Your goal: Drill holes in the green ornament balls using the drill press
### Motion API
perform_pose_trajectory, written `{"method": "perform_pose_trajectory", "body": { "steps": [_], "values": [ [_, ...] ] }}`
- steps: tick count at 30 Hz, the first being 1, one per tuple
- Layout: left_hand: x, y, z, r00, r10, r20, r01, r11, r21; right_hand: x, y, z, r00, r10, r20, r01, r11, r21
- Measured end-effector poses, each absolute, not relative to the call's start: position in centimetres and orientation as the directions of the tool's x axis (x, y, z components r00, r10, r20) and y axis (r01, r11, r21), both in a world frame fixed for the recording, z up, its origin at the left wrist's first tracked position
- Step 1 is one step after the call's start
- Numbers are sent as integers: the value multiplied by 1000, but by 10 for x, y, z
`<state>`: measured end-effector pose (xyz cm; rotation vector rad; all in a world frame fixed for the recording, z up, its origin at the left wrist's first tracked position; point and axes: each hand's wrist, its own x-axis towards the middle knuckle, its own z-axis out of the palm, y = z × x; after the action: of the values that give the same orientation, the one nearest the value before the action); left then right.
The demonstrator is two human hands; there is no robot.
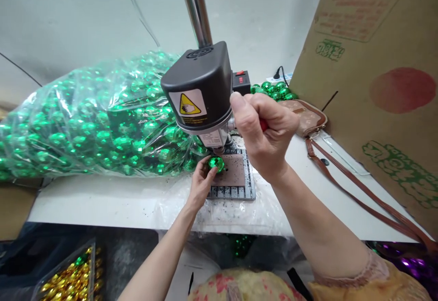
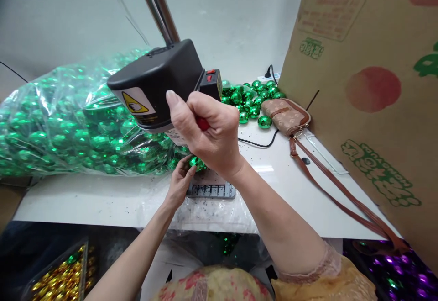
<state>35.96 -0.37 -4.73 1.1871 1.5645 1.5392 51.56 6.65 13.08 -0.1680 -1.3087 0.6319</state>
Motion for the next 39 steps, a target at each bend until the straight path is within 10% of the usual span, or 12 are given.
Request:
{"method": "perform_pose_trajectory", "body": {
  "steps": [12, 39],
  "values": [
    [361, 6, -53, -242, 900, 363, 524, -194, 829, 516, 65, 129, 105, 525, 845, -254, 835, -487],
    [378, 2, -50, -299, 910, 288, 510, -102, 854, 520, 61, 121, 155, 368, 917, -224, 917, -331]
  ]
}}
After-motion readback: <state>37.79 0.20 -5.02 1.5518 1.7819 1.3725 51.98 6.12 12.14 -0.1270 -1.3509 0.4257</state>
